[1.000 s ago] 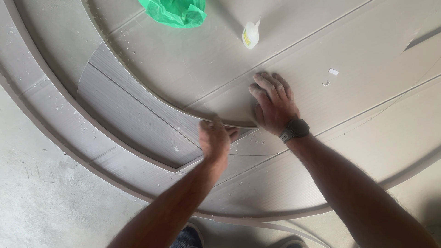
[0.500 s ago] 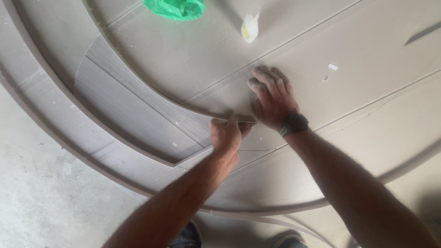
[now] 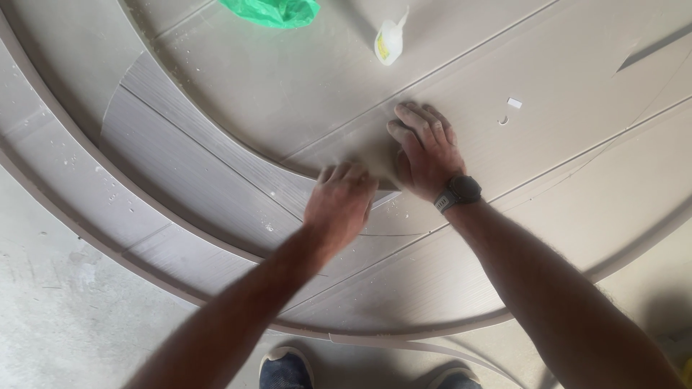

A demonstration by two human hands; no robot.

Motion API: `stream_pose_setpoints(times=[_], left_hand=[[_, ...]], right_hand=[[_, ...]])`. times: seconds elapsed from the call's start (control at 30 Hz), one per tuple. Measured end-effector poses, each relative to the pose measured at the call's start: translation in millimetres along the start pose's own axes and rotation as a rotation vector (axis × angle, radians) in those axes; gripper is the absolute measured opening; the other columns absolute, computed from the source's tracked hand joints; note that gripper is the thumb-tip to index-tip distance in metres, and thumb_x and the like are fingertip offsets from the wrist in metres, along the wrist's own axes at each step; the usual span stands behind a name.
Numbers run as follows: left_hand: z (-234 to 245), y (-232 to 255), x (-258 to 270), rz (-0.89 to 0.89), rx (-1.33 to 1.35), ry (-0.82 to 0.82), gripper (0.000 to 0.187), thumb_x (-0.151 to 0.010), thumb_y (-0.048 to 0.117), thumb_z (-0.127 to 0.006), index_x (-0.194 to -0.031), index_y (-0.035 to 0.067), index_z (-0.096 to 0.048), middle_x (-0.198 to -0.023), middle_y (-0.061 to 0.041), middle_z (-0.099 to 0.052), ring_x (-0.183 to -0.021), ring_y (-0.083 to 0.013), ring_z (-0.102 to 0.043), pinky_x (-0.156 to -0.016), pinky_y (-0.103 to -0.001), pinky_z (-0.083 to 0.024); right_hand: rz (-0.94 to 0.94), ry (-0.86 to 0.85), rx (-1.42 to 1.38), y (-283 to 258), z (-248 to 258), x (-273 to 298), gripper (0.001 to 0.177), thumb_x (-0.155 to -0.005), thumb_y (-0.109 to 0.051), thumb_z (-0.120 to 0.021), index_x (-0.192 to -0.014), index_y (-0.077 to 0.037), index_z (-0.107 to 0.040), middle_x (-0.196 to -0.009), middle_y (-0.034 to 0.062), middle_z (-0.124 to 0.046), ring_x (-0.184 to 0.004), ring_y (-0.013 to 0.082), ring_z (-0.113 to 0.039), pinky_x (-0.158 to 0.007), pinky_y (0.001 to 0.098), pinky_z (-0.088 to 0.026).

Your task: Installing and gluing flexible trim strips into curved grooves on a panel using a utility knife and pliers

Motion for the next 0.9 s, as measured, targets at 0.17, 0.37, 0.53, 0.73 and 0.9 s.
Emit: stream_pose_setpoints(times=[0.17, 0.37, 0.53, 0.73, 0.9], left_hand=[[-8, 0, 8, -0.117, -0.125, -0.103, 0.018, -0.075, 0.006, -0.076, -0.088, 0.014, -0.069, -0.079, -0.003, -0.063, -0.080, -0.0199, -0.069, -0.065, -0.033, -0.059], [-1, -4, 7, -0.167, -0.121, -0.054, 0.020, -0.074, 0.003, -0.076, -0.088, 0.014, -0.069, -0.079, -0.004, -0.062, -0.080, -0.0214, -0.069, -0.066, -0.034, -0.058], [7, 0, 13, -0.152, -0.159, -0.051, 0.016, -0.076, 0.005, -0.075, -0.087, 0.015, -0.070, -0.081, -0.002, -0.064, -0.081, -0.0201, -0.070, -0.071, -0.035, -0.060], [7, 0, 36, -0.210, -0.140, -0.007, 0.020, -0.075, 0.004, -0.074, -0.093, 0.011, -0.070, -0.084, -0.005, -0.065, -0.086, -0.0248, -0.071, -0.079, -0.038, -0.059], [4, 9, 40, -0.208, -0.159, -0.030, 0.025, -0.076, 0.020, -0.073, -0.098, 0.015, -0.062, -0.078, -0.003, -0.062, -0.078, -0.0231, -0.071, -0.075, -0.038, -0.057]], right_hand=[[0.001, -0.017, -0.022, -2, 4, -3, 0.043, -0.086, -0.012, -0.053, -0.127, -0.014, -0.066, -0.140, 0.0072, -0.055, -0.132, 0.0275, -0.056, -0.113, 0.0489, -0.045], [0.016, -0.013, -0.024, -2, 3, -4, 0.043, -0.085, -0.010, -0.054, -0.126, -0.013, -0.066, -0.140, 0.0089, -0.056, -0.133, 0.0302, -0.055, -0.114, 0.0502, -0.044], [0.016, -0.017, -0.008, -3, 5, -4, 0.042, -0.087, -0.009, -0.053, -0.126, -0.012, -0.067, -0.140, 0.0091, -0.057, -0.133, 0.0313, -0.056, -0.113, 0.0501, -0.045], [0.030, 0.013, 0.003, -8, 11, -6, 0.040, -0.085, -0.008, -0.058, -0.124, -0.012, -0.068, -0.139, 0.0083, -0.057, -0.131, 0.0306, -0.058, -0.113, 0.0490, -0.046], [0.008, -0.015, -0.167, 6, 4, 3, 0.038, -0.088, -0.002, -0.056, -0.123, -0.008, -0.071, -0.134, 0.0125, -0.060, -0.128, 0.0364, -0.060, -0.109, 0.0511, -0.049]])
Point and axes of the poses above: each hand's wrist, its own x-axis away from the middle knuckle, its own z-axis out of the back of the hand, y = z × x, the point moved 9 cm from there along -x, towards the middle knuckle
